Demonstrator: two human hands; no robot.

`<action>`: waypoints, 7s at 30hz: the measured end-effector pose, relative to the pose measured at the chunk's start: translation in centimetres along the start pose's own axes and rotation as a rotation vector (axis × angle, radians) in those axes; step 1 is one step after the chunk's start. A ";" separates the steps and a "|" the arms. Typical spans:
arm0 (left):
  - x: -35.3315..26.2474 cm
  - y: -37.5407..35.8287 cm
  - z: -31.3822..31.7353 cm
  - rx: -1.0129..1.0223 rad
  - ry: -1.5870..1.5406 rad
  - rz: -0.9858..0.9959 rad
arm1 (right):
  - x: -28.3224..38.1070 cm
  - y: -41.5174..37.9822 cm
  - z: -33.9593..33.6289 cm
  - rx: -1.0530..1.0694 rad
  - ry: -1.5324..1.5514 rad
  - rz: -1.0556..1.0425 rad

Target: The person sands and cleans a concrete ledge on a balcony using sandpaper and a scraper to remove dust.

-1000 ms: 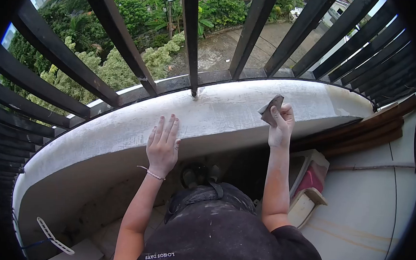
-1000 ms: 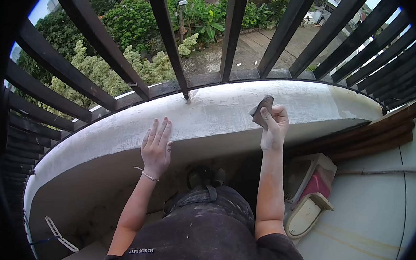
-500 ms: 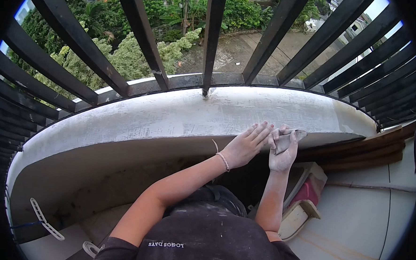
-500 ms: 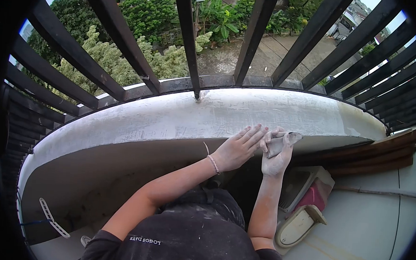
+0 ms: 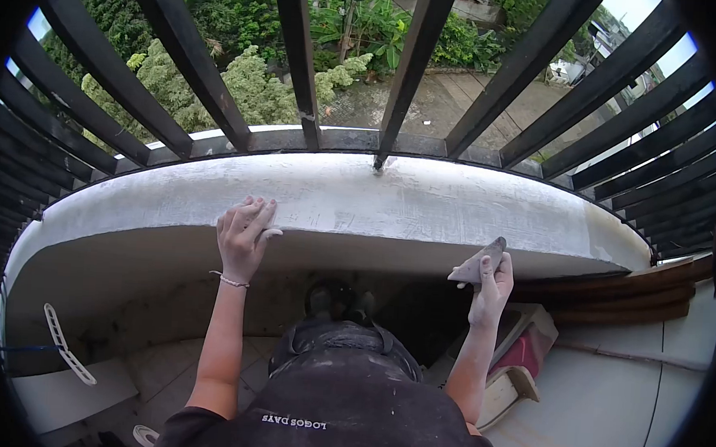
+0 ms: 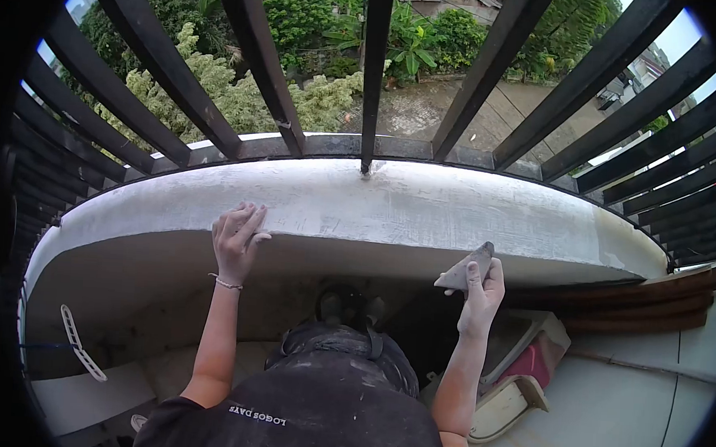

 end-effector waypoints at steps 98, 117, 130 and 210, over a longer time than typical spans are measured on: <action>26.8 -8.9 -3.4 -0.922 -0.697 -1.522 | -4.7 6.2 44.7 0.925 -1.369 -0.951; 26.4 -8.8 -4.2 -0.947 -0.575 -1.526 | -4.7 6.2 45.5 0.954 -1.384 -0.762; 26.6 -8.9 -4.4 -0.842 -0.514 -1.561 | -4.5 6.9 35.2 0.820 -1.458 -0.741; 0.3 -42.5 13.3 -0.554 -1.349 -1.566 | -7.8 -1.0 73.6 1.040 -1.560 -1.014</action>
Point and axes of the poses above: each hand's wrist, its own y-axis towards the middle knuckle, its own z-axis out of the palm, x = y × z, the point moved 4 cm from there along y, towards the middle knuckle, and after that the axes turned 13 degrees about x, right-handed, at the moved point
